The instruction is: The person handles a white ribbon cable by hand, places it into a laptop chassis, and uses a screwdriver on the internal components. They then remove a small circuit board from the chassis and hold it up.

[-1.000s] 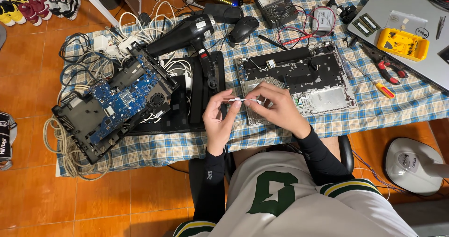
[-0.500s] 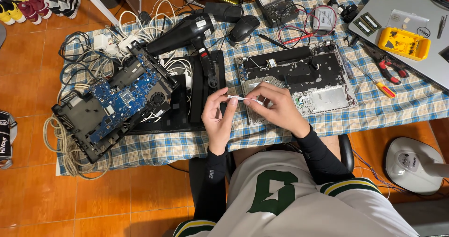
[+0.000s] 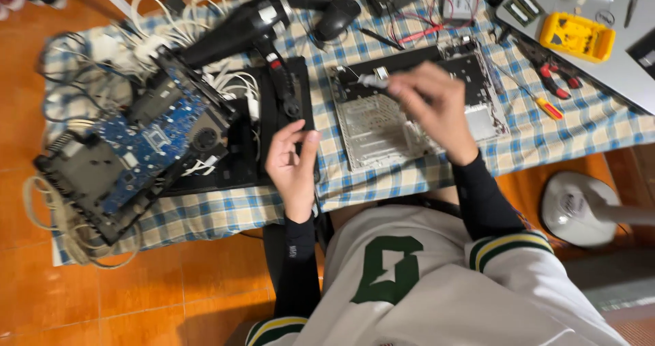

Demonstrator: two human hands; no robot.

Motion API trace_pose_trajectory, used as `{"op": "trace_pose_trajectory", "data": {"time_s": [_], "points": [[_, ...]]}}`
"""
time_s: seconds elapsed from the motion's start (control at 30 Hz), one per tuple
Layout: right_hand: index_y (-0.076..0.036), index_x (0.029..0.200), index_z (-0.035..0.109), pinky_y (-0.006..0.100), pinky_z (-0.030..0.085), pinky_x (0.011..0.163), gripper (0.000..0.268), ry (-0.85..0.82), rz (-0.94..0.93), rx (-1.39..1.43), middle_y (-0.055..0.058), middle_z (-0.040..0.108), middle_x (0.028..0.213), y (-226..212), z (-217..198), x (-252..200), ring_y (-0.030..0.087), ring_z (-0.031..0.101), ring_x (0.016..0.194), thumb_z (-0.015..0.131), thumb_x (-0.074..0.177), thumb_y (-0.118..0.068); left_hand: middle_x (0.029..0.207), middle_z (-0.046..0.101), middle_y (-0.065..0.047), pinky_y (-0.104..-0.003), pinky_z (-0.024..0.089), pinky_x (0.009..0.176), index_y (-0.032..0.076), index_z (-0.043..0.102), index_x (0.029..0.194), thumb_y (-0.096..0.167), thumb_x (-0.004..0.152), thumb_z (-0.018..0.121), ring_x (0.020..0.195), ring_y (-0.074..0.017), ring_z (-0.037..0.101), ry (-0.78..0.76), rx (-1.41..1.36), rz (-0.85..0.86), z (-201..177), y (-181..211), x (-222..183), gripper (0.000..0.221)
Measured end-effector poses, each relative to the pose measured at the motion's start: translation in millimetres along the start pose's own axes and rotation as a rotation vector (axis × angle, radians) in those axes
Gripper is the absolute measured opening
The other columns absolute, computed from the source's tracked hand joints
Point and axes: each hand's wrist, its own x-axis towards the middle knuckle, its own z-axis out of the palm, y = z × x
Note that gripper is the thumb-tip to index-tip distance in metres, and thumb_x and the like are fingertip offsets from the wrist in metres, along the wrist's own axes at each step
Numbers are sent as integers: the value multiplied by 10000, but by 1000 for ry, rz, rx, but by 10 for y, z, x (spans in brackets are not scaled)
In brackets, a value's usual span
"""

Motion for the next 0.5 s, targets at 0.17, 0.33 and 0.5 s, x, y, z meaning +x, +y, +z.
{"op": "trace_pose_trajectory", "data": {"time_s": [0.17, 0.33, 0.5], "points": [[-45, 1209, 757, 239, 507, 648, 176, -19, 289, 229, 32, 610, 961, 166, -294, 285, 85, 639, 750, 679, 1079, -135, 981, 709, -63, -274, 541, 843, -41, 682, 1101, 108, 1053, 684, 902, -117, 704, -55, -60, 63, -30, -114, -21, 156], [-15, 1274, 766, 280, 485, 750, 160, -86, 124, 73, 69, 618, 976, 577, -451, 458, 137, 621, 855, 696, 1154, -94, 992, 706, -73, -267, 519, 871, -52, 698, 1033, 155, 1113, 619, 925, -120, 702, -97, 81, 15, 30, -4, -7, 235], [-59, 1230, 794, 367, 514, 857, 155, -213, -220, -173, 65, 645, 958, 957, -448, 639, 239, 633, 934, 781, 1085, -112, 1040, 723, -65, -282, 561, 837, 40, 735, 1096, 158, 1065, 643, 952, -135, 720, -192, 458, 111, 241, 174, 157, 153]]}}
